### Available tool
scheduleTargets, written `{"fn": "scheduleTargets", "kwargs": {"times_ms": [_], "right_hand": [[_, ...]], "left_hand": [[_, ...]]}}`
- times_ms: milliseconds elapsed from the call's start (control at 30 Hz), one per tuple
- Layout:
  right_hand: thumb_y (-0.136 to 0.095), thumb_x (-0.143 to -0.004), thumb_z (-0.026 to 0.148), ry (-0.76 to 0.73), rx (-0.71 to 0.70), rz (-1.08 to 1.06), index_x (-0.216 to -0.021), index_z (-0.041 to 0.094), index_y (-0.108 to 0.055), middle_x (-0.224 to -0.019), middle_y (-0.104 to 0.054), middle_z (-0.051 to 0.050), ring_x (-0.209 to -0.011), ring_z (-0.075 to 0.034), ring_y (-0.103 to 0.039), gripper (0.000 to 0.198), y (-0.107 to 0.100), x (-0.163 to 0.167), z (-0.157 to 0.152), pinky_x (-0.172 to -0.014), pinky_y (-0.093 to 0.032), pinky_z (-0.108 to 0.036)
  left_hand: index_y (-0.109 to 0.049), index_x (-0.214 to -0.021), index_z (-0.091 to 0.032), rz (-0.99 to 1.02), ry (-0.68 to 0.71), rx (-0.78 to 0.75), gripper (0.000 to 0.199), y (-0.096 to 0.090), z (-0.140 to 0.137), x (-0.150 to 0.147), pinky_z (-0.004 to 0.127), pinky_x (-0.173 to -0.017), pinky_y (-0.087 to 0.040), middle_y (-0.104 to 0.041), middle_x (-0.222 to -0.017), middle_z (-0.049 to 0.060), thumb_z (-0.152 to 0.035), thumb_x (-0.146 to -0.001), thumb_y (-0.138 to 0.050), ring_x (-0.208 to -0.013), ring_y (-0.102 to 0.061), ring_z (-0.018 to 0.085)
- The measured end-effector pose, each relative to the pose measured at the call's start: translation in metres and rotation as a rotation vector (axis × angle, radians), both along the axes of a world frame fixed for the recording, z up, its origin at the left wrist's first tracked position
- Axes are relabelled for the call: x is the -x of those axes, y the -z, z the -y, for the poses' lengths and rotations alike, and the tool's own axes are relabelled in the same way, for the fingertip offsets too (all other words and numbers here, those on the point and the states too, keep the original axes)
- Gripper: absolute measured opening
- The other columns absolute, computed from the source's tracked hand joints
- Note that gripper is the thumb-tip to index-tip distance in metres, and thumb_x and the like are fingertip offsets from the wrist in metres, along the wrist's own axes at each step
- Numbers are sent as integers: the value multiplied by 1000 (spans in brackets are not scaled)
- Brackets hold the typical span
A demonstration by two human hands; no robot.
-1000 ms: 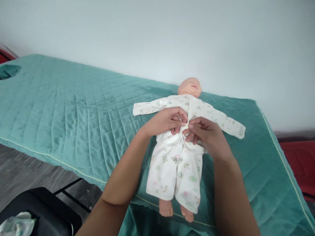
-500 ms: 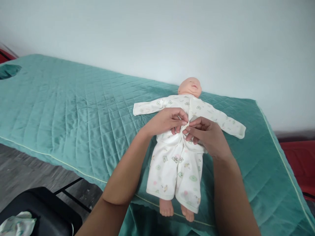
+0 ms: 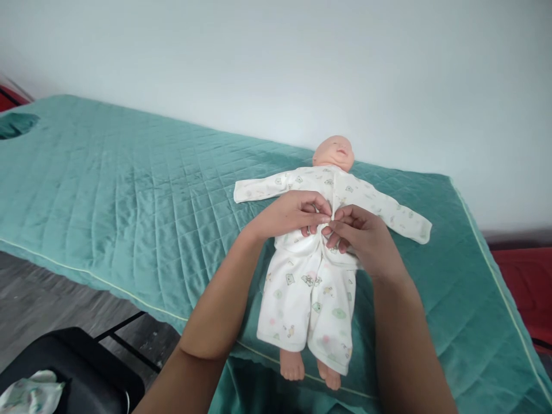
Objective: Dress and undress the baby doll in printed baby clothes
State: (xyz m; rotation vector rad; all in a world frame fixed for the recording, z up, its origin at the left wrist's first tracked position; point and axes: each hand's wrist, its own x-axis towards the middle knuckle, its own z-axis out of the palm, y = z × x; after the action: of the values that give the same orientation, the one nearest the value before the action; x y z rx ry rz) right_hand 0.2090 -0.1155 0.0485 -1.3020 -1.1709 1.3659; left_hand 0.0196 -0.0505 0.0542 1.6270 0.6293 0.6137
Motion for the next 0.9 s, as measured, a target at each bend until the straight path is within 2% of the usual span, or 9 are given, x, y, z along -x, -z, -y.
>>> {"fn": "scheduleTargets", "kwargs": {"times_ms": [333, 633, 767, 900], "right_hand": [[-78, -80, 38, -37, 4, -27, -85, 21, -62, -79, -74, -3, -59, -12, -67, 24, 1, -3, 1, -47, -45, -19], [-76, -81, 46, -6, 7, -13, -86, 22, -60, -66, -70, 1, -50, -12, -64, 30, -1, 1, -2, -43, -43, -20], [-72, -85, 47, -19, -7, -38, -88, 23, -59, -66, -70, 1, -49, -12, -63, 28, 1, 1, -1, -42, -42, -20], [-70, -87, 44, -13, -20, -80, -91, 23, -59, -64, -69, 1, -44, -12, -59, 24, 0, -3, 0, -40, -38, -21]], "left_hand": [[-70, -92, -13, 33, -5, 63, 21, 5, -4, 2, 21, -55, -51, -64, -68, 2, -31, -83, -71, -61, -60, 10], [-64, -86, -15, 6, -15, 40, 13, 3, -1, -2, 19, -52, -47, -60, -63, -2, -25, -81, -70, -58, -56, 7], [-63, -88, -15, -23, -35, 23, 14, 2, 1, -4, 19, -52, -47, -61, -67, -1, -27, -82, -70, -60, -57, 8], [-63, -89, -15, 42, -20, 31, 19, 1, 2, -3, 19, -52, -47, -59, -64, -1, -33, -85, -68, -56, -57, 8]]}}
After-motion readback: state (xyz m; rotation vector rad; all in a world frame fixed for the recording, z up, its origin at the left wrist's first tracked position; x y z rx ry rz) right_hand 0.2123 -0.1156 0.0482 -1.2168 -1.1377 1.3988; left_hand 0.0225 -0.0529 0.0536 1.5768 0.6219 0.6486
